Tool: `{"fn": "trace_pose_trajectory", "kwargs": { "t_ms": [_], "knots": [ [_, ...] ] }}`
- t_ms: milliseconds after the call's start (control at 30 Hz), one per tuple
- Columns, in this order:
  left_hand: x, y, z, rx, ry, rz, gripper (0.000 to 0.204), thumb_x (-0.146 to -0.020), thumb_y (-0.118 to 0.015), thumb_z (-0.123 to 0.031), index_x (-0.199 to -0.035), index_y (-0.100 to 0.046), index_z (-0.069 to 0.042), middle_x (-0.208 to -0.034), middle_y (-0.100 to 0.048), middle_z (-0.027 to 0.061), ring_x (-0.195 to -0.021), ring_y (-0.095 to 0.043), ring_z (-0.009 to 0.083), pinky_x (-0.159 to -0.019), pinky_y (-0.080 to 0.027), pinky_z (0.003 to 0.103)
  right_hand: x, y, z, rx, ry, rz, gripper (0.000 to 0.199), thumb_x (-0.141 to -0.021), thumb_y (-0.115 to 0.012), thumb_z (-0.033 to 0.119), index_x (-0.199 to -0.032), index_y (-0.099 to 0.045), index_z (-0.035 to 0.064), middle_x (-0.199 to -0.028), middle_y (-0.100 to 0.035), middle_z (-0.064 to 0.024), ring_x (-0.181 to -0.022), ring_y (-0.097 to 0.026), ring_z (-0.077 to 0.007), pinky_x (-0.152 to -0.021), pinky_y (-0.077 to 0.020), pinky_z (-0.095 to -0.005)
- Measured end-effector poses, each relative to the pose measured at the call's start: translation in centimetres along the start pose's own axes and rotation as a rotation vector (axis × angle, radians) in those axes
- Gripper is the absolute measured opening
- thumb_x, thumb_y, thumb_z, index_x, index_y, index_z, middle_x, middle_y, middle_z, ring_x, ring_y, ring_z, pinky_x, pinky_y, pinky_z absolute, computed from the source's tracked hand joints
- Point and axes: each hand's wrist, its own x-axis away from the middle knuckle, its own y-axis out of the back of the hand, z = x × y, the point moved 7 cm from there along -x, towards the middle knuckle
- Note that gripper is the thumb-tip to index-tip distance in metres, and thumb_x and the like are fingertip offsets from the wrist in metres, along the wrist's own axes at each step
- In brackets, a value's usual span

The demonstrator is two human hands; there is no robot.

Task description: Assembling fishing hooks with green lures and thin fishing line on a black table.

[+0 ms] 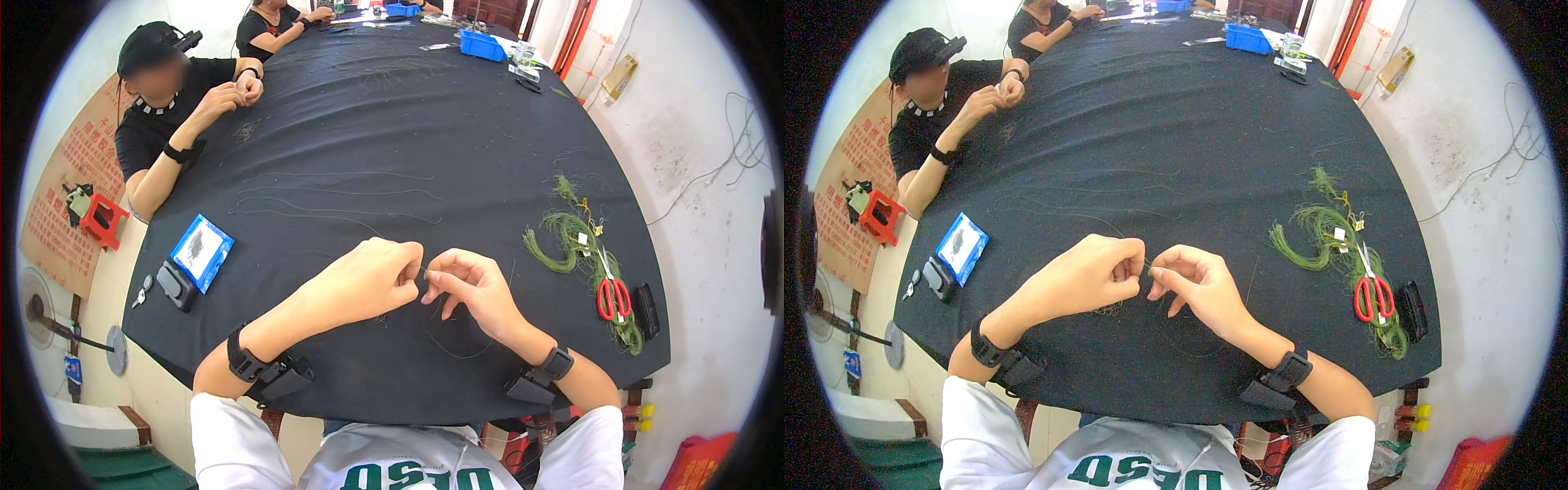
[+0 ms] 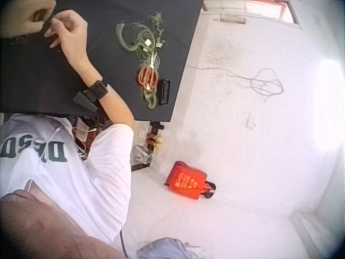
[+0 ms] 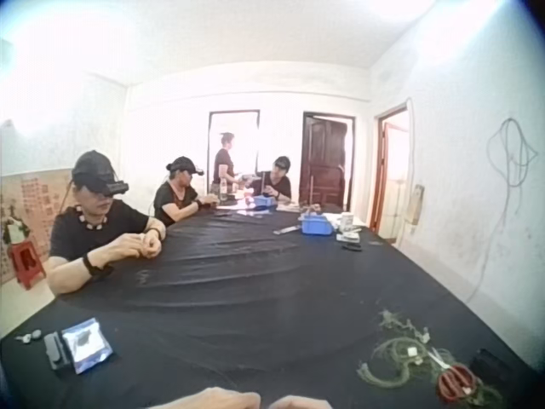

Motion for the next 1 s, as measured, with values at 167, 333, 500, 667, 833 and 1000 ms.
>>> {"fn": "trace_pose_trajectory", "kwargs": {
  "t_ms": [167, 333, 500, 667, 833, 1000],
  "knots": [
    [0.2, -0.3, -0.3, -0.058, -0.070, -0.022, 0.010, -0.073, -0.060, -0.005, -0.075, -0.053, 0.002, -0.064, -0.059, 0.0157, -0.059, -0.061, 0.0285, -0.056, -0.046, 0.034, 0.1, -0.4, -0.3, 0.029, -0.065, 0.055, 0.014, -0.092, -0.056, 0.015, -0.096, -0.058, 0.0011, -0.078, -0.063, -0.0058, -0.068, -0.063, -0.0113, -0.050, -0.0504, -0.0209],
    [0.3, -0.6, -0.3, -0.052, -0.070, -0.026, 0.009, -0.074, -0.060, -0.005, -0.075, -0.054, 0.002, -0.064, -0.058, 0.0155, -0.062, -0.062, 0.0286, -0.057, -0.047, 0.035, 0.1, -0.6, -0.4, 0.095, -0.050, 0.049, 0.013, -0.092, -0.056, 0.014, -0.095, -0.058, 0.0009, -0.076, -0.062, -0.0050, -0.064, -0.061, -0.0094, -0.049, -0.0492, -0.0208],
    [0.2, -0.6, -0.4, -0.024, -0.066, -0.037, 0.009, -0.074, -0.059, -0.005, -0.077, -0.054, 0.002, -0.066, -0.059, 0.0155, -0.063, -0.063, 0.0271, -0.059, -0.048, 0.034, 0.3, -0.5, 0.1, 0.111, -0.035, 0.023, 0.013, -0.092, -0.056, 0.013, -0.094, -0.059, 0.0005, -0.076, -0.062, -0.0047, -0.064, -0.060, -0.0090, -0.050, -0.0488, -0.0208],
    [0.3, -0.5, -0.4, -0.050, -0.107, -0.081, 0.009, -0.075, -0.058, -0.004, -0.078, -0.055, 0.003, -0.067, -0.060, 0.0158, -0.064, -0.063, 0.0261, -0.060, -0.049, 0.033, 0.3, -0.4, -0.4, 0.081, -0.020, 0.024, 0.014, -0.091, -0.056, 0.013, -0.094, -0.060, 0.0000, -0.075, -0.062, -0.0048, -0.064, -0.060, -0.0092, -0.050, -0.0491, -0.0212],
    [0.2, -0.3, -0.6, -0.005, -0.095, -0.089, 0.009, -0.077, -0.059, -0.004, -0.081, -0.057, 0.004, -0.069, -0.061, 0.0154, -0.064, -0.064, 0.0231, -0.060, -0.049, 0.031, 0.4, -0.2, -0.2, 0.100, -0.005, -0.006, 0.014, -0.091, -0.057, 0.013, -0.094, -0.060, -0.0002, -0.075, -0.062, -0.0047, -0.064, -0.060, -0.0088, -0.051, -0.0484, -0.0208],
    [0.2, 0.2, -0.9, 0.154, -0.021, -0.119, 0.010, -0.081, -0.060, -0.004, -0.087, -0.060, 0.004, -0.072, -0.063, 0.0110, -0.067, -0.063, 0.0153, -0.060, -0.049, 0.027, 0.6, 0.1, 0.7, 0.116, 0.058, -0.061, 0.013, -0.091, -0.057, 0.013, -0.094, -0.060, 0.0004, -0.075, -0.062, -0.0038, -0.065, -0.060, -0.0078, -0.052, -0.0472, -0.0203]
  ]
}}
